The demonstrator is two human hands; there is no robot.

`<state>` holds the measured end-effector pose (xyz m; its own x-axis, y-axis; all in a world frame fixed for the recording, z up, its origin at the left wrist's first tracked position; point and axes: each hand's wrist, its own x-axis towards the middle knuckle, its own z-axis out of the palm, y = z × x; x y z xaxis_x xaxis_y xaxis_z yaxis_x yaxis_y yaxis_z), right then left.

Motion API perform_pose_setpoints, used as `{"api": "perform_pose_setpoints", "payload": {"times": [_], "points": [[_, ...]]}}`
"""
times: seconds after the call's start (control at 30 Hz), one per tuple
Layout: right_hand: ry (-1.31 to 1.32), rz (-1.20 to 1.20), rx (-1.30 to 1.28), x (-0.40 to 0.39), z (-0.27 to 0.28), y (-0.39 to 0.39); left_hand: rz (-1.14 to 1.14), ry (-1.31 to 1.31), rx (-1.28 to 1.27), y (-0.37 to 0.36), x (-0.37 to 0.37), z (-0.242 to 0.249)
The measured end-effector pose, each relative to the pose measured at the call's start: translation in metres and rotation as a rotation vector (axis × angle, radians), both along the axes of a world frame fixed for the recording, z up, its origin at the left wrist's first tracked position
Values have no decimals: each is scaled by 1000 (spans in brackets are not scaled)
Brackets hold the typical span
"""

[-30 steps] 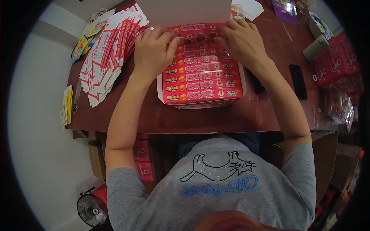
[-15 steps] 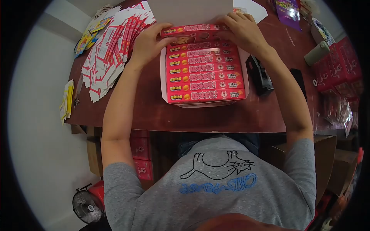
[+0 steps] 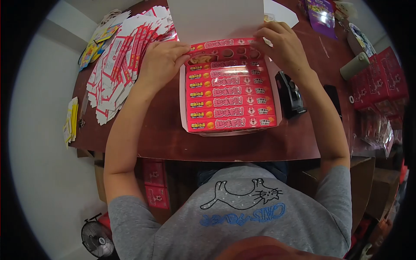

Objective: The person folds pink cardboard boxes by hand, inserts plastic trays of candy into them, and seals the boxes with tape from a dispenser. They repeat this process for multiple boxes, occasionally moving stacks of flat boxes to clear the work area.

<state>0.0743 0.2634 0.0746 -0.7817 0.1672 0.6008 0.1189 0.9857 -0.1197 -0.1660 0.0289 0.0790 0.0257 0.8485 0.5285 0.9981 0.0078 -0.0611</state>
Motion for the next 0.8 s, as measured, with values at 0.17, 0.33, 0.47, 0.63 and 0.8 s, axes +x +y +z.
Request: {"api": "perform_pose_setpoints", "payload": {"times": [0.17, 0.33, 0.47, 0.63, 0.8], "points": [[-76, -54, 160, 6, -15, -16, 112, 86, -164, 6, 23, 1], [-422, -172, 150, 8, -7, -27, 244, 172, -350, 12, 38, -4], [-205, -205, 144, 20, -22, -36, 134, 90, -10, -1, 52, -13], [-516, -304, 67, 12, -2, -49, 266, 144, -507, 4, 67, 8], [222, -113, -236, 33, -21, -21, 30, -768, -6, -18, 38, -8]]}}
